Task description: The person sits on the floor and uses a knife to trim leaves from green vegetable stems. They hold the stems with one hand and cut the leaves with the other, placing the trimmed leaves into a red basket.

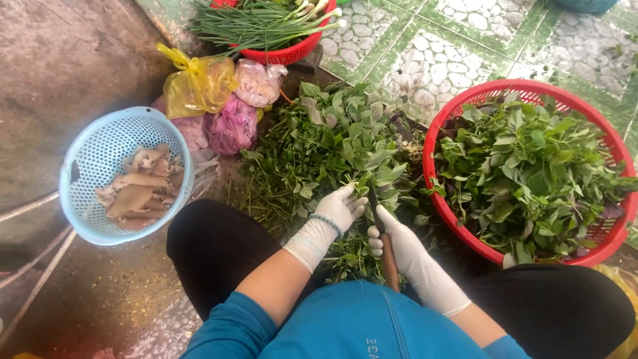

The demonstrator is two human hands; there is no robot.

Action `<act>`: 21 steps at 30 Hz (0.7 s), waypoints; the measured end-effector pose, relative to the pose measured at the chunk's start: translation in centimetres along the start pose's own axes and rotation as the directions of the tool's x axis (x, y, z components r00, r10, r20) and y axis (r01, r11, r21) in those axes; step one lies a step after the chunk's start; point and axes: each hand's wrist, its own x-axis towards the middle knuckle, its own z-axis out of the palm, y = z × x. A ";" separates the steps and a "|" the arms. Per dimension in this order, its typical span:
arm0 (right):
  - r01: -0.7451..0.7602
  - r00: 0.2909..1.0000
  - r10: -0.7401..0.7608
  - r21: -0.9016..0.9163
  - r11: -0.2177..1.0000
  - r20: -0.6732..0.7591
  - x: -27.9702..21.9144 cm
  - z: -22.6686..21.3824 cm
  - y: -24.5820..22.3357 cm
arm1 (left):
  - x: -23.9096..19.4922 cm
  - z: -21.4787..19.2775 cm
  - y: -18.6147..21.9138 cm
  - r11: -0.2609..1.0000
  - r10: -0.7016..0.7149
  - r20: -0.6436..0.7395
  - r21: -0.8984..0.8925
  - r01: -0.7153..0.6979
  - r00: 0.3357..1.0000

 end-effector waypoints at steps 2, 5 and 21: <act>0.030 0.998 -0.032 -0.036 0.999 -0.047 -0.7 0.5 -0.3 | 1.3 -0.6 -0.8 0.999 0.004 0.003 0.035 -0.004 1.000; 0.084 0.987 -0.100 -0.125 0.989 -0.122 0.2 -0.2 0.0 | 2.3 -1.7 -1.5 0.995 0.012 0.009 0.097 -0.013 1.000; 0.267 0.816 -0.444 -0.441 0.857 -0.369 -0.9 -3.4 -2.6 | 2.9 -3.4 2.2 -0.341 0.285 0.110 0.940 -0.006 0.952</act>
